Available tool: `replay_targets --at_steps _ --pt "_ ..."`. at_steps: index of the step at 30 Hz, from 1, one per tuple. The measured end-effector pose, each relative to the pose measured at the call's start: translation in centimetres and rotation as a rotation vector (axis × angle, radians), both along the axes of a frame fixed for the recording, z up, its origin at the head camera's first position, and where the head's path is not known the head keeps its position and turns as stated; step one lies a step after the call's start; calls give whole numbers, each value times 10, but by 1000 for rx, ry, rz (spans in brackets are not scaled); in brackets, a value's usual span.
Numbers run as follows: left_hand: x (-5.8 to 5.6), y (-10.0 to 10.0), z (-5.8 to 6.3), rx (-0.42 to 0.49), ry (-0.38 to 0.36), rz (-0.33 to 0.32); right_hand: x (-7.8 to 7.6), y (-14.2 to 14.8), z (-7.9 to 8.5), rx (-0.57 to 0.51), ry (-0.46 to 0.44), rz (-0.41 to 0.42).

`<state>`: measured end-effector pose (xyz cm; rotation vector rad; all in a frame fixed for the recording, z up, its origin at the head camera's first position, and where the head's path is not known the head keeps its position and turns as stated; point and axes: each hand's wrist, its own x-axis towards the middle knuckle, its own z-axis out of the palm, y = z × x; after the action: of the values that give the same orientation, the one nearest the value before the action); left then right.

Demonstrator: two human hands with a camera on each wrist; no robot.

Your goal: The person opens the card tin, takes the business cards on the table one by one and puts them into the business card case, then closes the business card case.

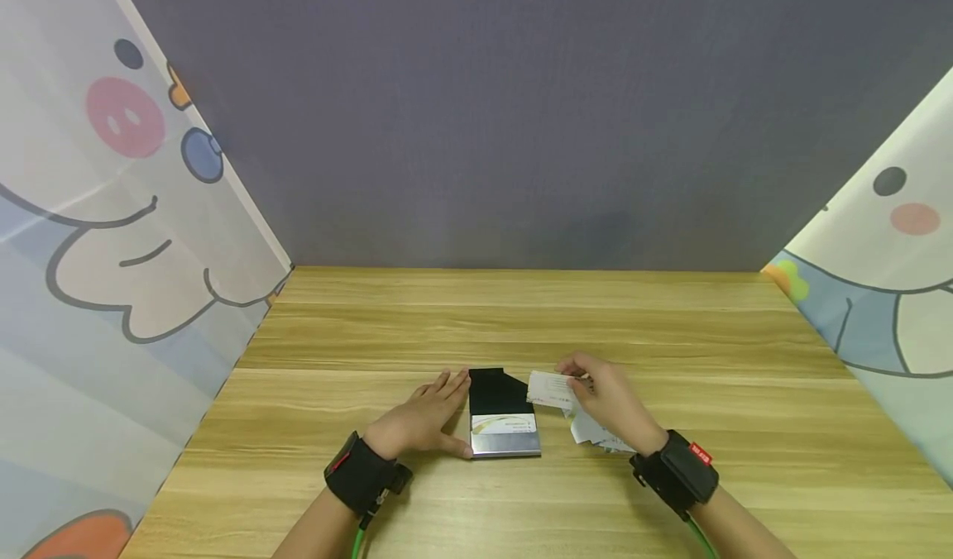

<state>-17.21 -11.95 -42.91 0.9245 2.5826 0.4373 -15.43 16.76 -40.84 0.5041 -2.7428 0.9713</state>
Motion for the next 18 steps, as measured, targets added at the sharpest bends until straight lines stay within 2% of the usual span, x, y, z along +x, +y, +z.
replay_targets --at_steps 8,18 --pt "0 0 -1 -5 28 -6 -7 -22 0 -56 -14 72" --pt "-1 0 -2 -11 8 2 -13 -47 -4 -128 -35 128"
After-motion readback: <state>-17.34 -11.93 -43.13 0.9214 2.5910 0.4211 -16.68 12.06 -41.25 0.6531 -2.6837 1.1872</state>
